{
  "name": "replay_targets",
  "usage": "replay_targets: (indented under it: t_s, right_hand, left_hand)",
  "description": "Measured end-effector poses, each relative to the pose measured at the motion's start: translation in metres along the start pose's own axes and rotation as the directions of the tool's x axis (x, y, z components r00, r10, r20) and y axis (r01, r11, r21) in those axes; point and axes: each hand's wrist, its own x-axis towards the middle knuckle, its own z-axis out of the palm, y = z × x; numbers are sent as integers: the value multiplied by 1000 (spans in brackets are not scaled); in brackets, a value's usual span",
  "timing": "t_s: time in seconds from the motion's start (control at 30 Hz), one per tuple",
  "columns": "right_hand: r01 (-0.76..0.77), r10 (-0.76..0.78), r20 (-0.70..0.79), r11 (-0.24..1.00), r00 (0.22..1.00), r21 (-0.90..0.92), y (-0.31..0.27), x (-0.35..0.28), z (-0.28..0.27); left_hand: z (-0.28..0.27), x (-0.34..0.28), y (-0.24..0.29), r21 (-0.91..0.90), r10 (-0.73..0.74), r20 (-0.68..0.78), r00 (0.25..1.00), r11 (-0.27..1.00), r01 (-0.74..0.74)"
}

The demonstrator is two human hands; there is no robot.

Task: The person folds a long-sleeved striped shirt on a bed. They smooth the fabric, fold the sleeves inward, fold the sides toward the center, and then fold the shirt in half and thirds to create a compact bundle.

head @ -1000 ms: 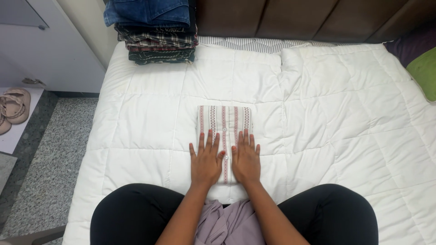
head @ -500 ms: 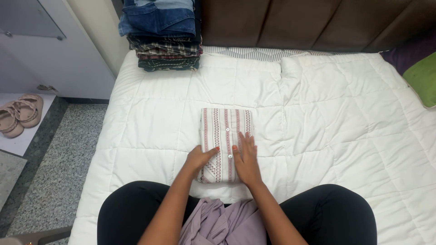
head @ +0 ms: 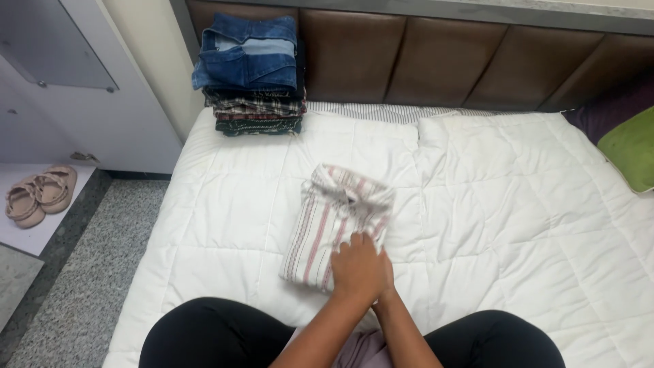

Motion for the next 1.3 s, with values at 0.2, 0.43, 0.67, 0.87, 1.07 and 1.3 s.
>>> replay_targets:
  t_s: [0.2, 0.43, 0.67, 0.87, 1.07, 1.3]
  right_hand:
    - [-155, -198, -428, 736, 882, -659, -21, 11, -10]
    - [266, -526, 525, -490, 669, -830, 21, -12, 34]
    - [71, -519, 385, -524, 763, -848, -5, -5, 44]
    - [16, -635, -36, 77, 772, -997, -62, 19, 89]
    - [-53, -305, -416, 750, 857, -659, -72, 60, 41]
    - [118, -210, -272, 941, 939, -318, -52, 74, 5]
  left_hand:
    - [49, 22, -78, 198, 247, 43, 968, 948, -250]
    - [37, 45, -135, 249, 299, -161, 941, 934, -254]
    - [10, 60, -133, 284, 88, -90, 992, 957, -59]
    - [-29, 89, -87, -312, -165, -230, 959, 946, 88]
    - [25, 145, -106, -753, -447, 42, 894, 574, 322]
    - [66, 147, -135, -945, -294, 255, 921, -277, 173]
